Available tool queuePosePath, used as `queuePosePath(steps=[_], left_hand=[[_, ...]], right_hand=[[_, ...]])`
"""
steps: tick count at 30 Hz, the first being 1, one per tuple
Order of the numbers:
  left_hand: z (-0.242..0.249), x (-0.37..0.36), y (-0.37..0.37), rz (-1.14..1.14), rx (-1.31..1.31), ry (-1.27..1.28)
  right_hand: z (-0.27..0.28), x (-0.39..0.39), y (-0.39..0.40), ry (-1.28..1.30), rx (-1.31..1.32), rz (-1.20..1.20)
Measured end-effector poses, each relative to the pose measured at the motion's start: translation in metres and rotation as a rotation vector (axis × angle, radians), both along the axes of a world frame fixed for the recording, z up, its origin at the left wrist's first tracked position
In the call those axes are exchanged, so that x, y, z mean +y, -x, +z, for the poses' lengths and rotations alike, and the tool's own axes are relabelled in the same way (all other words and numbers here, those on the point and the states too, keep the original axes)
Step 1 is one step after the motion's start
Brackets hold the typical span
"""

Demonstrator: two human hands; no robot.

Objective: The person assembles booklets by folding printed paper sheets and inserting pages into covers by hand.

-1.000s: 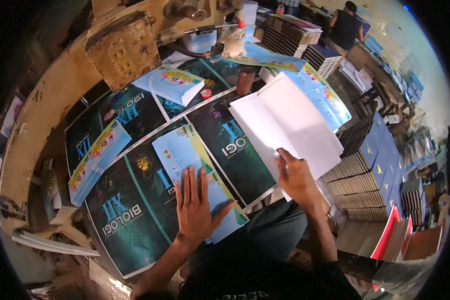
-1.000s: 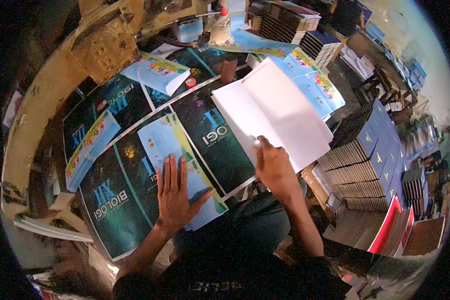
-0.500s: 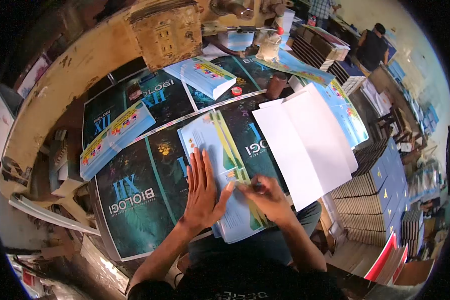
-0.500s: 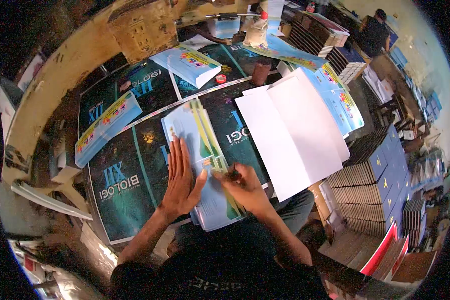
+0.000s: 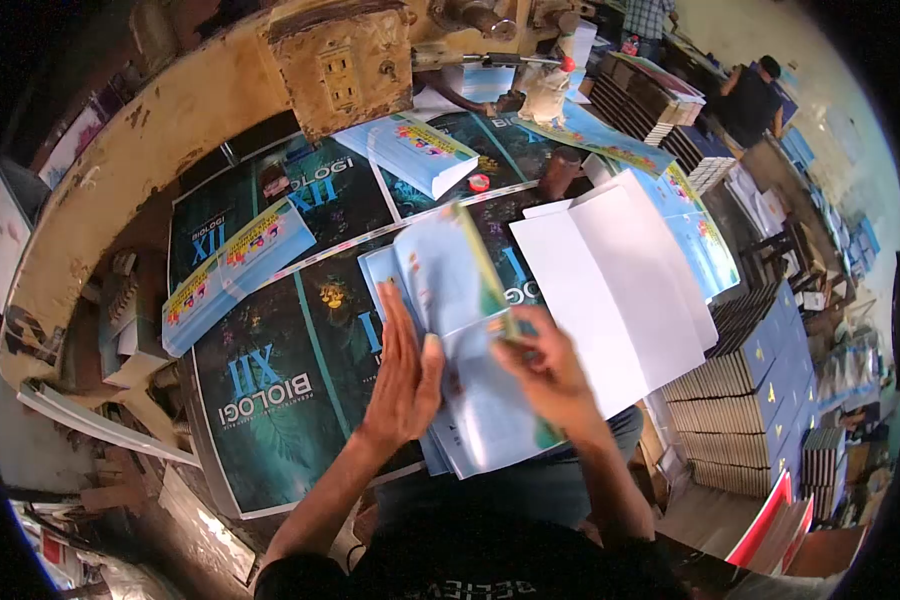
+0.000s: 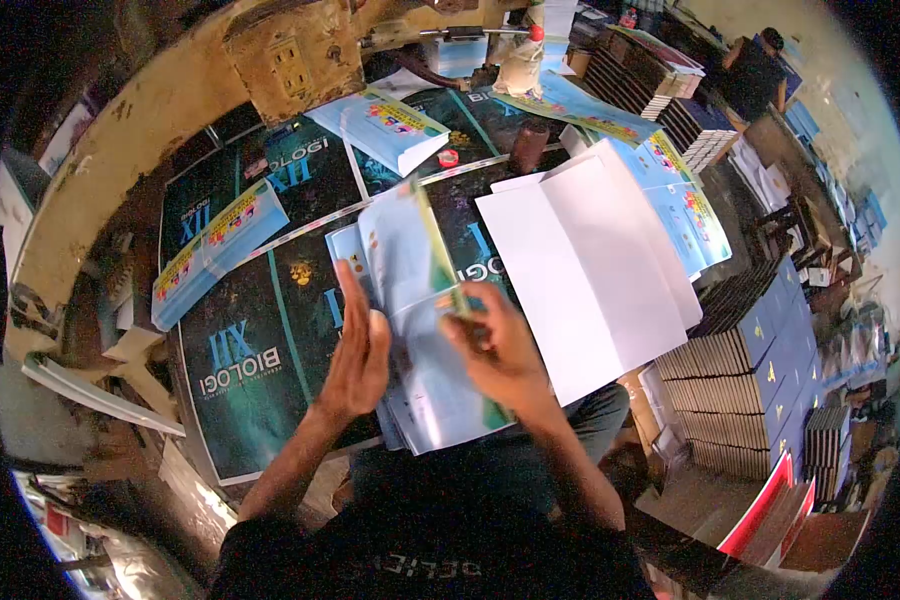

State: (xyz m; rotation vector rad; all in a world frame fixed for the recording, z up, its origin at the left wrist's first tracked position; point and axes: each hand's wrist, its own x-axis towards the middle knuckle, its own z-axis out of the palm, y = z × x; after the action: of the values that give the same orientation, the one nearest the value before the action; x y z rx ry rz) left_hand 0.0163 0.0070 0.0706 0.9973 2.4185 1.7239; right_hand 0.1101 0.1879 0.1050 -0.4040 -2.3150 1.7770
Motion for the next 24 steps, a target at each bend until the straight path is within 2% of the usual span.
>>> queuePosePath(steps=[1,2,4,5,7,8,9,12,14,15,18,19,21,22,23,24], left_hand=[[0.001,-0.002,0.000,-0.010,0.002,0.006],[0.001,-0.006,-0.001,-0.031,0.153,0.275],[0.000,-0.009,-0.002,-0.059,0.406,0.715],[0.000,-0.007,-0.005,-0.069,0.406,0.714],[0.009,-0.002,-0.012,-0.029,0.350,0.735],[0.008,-0.002,-0.012,-0.030,0.332,0.700],[0.008,-0.003,-0.011,-0.032,0.324,0.733],[0.008,-0.002,-0.013,-0.040,0.322,0.711],[0.003,0.001,-0.014,0.032,0.392,0.752],[-0.001,0.001,-0.013,0.030,0.394,0.757],[-0.005,-0.002,-0.010,-0.082,0.401,0.754],[-0.004,-0.002,-0.008,-0.079,0.403,0.758],[-0.001,-0.004,-0.003,-0.133,0.177,0.358],[0.003,-0.005,0.001,-0.134,0.121,0.251],[0.010,-0.004,0.002,-0.133,0.124,0.254],[0.017,-0.003,0.001,-0.106,0.120,0.201]], right_hand=[[-0.013,-0.006,0.003,-0.029,-0.053,0.039],[-0.020,-0.008,0.001,-0.024,-0.051,0.027],[-0.026,-0.007,0.000,-0.204,-0.012,0.145],[-0.024,-0.001,0.000,-0.203,-0.016,0.137],[-0.012,0.020,0.000,-0.570,0.100,-0.196],[0.010,0.029,-0.005,-0.700,0.007,-0.283],[0.006,0.045,-0.011,-0.917,0.022,-0.307],[-0.019,0.074,-0.031,-1.076,-0.138,-0.229],[0.002,0.075,-0.036,-0.863,-0.281,-0.125],[0.018,0.069,-0.036,-0.857,-0.281,-0.126],[0.068,0.039,-0.030,-0.675,0.029,-0.210],[0.072,0.034,-0.027,-0.671,0.033,-0.209],[0.076,0.027,-0.022,-0.309,0.039,-0.120],[0.062,0.024,-0.024,-0.327,0.145,-0.087],[0.010,0.020,-0.021,-0.241,0.300,-0.190],[-0.016,0.016,-0.022,-0.293,0.210,-0.138]])
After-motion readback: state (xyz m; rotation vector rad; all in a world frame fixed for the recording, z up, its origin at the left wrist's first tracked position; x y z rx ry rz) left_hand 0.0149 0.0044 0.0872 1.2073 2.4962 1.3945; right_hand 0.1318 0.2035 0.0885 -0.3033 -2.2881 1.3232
